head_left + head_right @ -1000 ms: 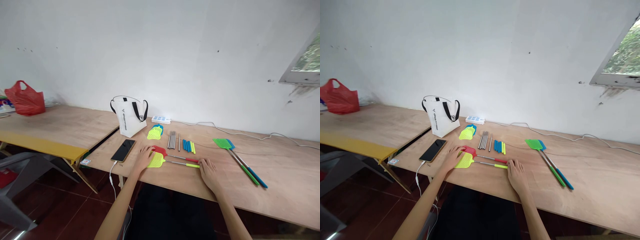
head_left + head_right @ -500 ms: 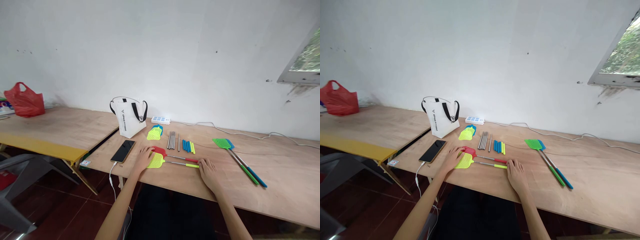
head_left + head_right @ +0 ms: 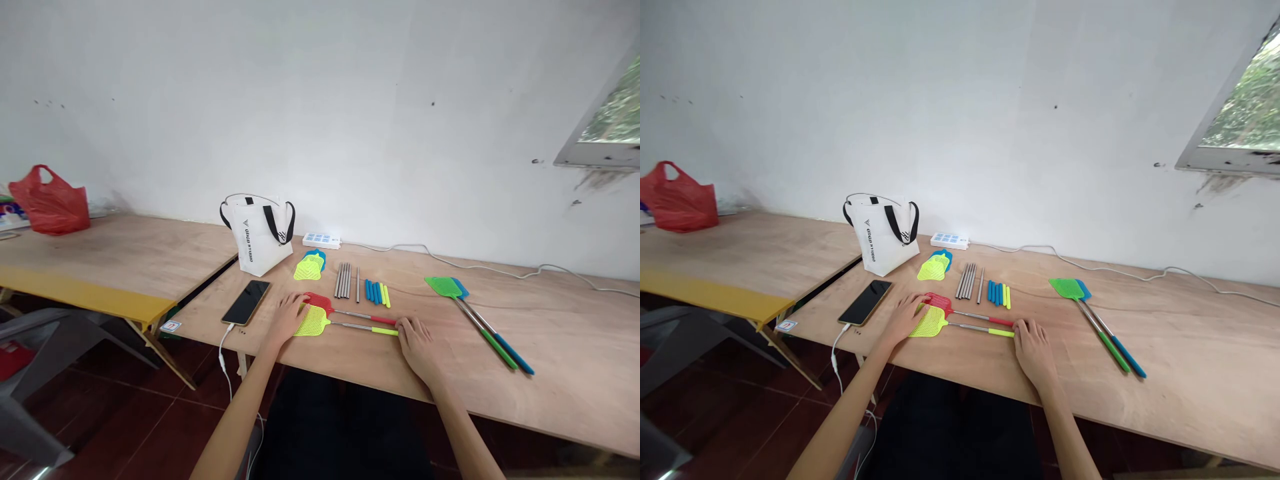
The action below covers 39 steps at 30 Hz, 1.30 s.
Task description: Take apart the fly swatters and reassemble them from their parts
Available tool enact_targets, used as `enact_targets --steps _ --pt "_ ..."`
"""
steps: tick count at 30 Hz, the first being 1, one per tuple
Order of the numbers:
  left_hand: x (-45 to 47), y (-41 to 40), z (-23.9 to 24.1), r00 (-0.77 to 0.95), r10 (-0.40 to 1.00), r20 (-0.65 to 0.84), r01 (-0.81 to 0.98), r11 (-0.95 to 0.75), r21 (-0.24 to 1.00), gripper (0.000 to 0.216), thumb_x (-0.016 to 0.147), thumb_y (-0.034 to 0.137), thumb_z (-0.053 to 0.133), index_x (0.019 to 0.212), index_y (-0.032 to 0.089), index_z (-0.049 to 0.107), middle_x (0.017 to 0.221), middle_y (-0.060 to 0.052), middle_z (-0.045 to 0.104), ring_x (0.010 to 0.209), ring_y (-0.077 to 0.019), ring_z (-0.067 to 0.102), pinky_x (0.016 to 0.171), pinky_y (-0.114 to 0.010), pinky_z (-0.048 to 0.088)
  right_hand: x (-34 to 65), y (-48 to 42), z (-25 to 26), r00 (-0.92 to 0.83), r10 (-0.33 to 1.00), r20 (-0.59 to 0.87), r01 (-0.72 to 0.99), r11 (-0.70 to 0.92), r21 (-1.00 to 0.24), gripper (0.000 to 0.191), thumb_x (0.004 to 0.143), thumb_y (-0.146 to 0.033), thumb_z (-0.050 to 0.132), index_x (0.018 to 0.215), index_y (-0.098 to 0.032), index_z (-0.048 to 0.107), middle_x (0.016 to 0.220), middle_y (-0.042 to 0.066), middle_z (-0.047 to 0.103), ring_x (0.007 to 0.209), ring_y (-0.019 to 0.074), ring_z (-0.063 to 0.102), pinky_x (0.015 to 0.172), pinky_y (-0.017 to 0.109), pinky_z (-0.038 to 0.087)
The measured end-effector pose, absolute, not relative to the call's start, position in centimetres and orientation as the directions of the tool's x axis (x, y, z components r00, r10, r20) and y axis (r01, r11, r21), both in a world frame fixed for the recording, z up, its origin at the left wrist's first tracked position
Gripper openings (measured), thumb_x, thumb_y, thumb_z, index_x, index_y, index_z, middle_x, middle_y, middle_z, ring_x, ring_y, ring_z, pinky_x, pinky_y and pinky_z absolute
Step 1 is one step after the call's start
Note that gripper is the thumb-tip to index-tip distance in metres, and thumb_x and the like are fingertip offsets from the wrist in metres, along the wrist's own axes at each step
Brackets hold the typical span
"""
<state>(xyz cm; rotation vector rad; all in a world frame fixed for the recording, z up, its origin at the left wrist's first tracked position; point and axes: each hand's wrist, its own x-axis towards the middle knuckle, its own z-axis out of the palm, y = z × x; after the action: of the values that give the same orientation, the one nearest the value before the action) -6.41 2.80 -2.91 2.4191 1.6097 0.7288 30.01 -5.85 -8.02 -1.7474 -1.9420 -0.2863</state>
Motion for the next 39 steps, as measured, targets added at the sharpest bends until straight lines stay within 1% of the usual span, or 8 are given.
enact_targets --steps 16,22,24,27,31,33,35,39 --pt "-6.4 2.9 -3.1 0.31 0.895 0.32 0.824 -0.421 0.379 0.032 0.103 0.033 0.041 0.126 0.023 0.06 0.131 -0.009 0.062 0.125 -0.027 0.055 0.108 -0.047 0.041 29.7 -6.0 -7.7 -0.021 0.878 0.478 0.968 0.137 -0.209 0.027 0.105 -0.033 0.028 0.098 -0.026 0.054 0.101 0.006 0.063 0.093 0.0236 0.061 0.087 0.039 0.045" --pt "-6.9 3.4 -2.0 0.254 0.904 0.345 0.757 -0.408 0.511 0.03 0.099 0.032 0.046 0.122 0.023 0.062 0.128 -0.008 0.065 0.122 -0.0247 0.058 0.108 -0.04 0.044 29.8 -6.1 -7.6 -0.025 0.875 0.483 0.964 0.15 -0.221 0.027 0.105 -0.033 0.029 0.097 -0.026 0.054 0.099 0.006 0.063 0.092 0.0231 0.06 0.088 0.039 0.046" --pt "-8.1 3.7 -1.3 0.15 0.912 0.381 0.78 -0.346 0.521 0.029 0.098 0.034 0.046 0.12 0.023 0.063 0.126 -0.008 0.066 0.12 -0.0248 0.06 0.107 -0.038 0.045 29.8 -6.1 -7.5 -0.035 0.876 0.48 0.959 0.165 -0.232 0.028 0.105 -0.033 0.029 0.097 -0.026 0.055 0.101 0.006 0.063 0.092 0.0227 0.06 0.087 0.039 0.046" --pt "-10.8 3.8 -0.7 -0.083 0.897 0.434 0.893 -0.127 0.432 0.034 0.097 0.038 0.048 0.124 0.021 0.061 0.133 -0.012 0.062 0.125 -0.0294 0.056 0.109 -0.043 0.041 29.8 -6.1 -7.4 -0.046 0.869 0.492 0.954 0.184 -0.235 0.028 0.105 -0.032 0.029 0.096 -0.027 0.055 0.1 0.006 0.063 0.092 0.0226 0.06 0.087 0.039 0.046" --pt "-14.3 3.5 -1.0 -0.352 0.901 0.255 0.914 0.272 0.302 0.071 0.09 0.055 0.057 0.142 0.008 0.047 0.148 -0.029 0.046 0.14 -0.0461 0.039 0.111 -0.059 0.033 29.7 -6.0 -7.4 -0.038 0.866 0.498 0.954 0.18 -0.24 0.027 0.105 -0.031 0.03 0.096 -0.027 0.055 0.1 0.006 0.063 0.093 0.0231 0.06 0.088 0.039 0.046" --pt "-15.2 3.5 -1.2 -0.352 0.921 0.167 0.915 0.3 0.27 0.073 0.092 0.055 0.051 0.145 0.006 0.043 0.144 -0.03 0.05 0.136 -0.0469 0.043 0.107 -0.059 0.036 29.7 -6.0 -7.5 -0.036 0.867 0.497 0.955 0.177 -0.238 0.027 0.105 -0.031 0.03 0.095 -0.026 0.055 0.1 0.006 0.063 0.093 0.0231 0.061 0.088 0.039 0.046" --pt "-15.3 3.5 -1.2 -0.314 0.938 0.148 0.929 0.271 0.251 0.066 0.093 0.049 0.048 0.146 0.009 0.042 0.138 -0.027 0.056 0.13 -0.0442 0.05 0.103 -0.056 0.039 29.7 -6.0 -7.5 -0.036 0.866 0.498 0.955 0.177 -0.239 0.027 0.105 -0.032 0.03 0.096 -0.026 0.054 0.101 0.006 0.063 0.093 0.0231 0.061 0.088 0.039 0.046" --pt "-14.4 3.4 -0.6 -0.313 0.943 0.118 0.931 0.279 0.235 0.071 0.088 0.048 0.055 0.144 0.007 0.041 0.137 -0.027 0.055 0.129 -0.0431 0.05 0.101 -0.052 0.041 29.9 -5.9 -7.7 -0.038 0.864 0.502 0.951 0.185 -0.247 0.027 0.105 -0.032 0.03 0.095 -0.026 0.054 0.103 0.006 0.063 0.093 0.0231 0.061 0.088 0.039 0.046"
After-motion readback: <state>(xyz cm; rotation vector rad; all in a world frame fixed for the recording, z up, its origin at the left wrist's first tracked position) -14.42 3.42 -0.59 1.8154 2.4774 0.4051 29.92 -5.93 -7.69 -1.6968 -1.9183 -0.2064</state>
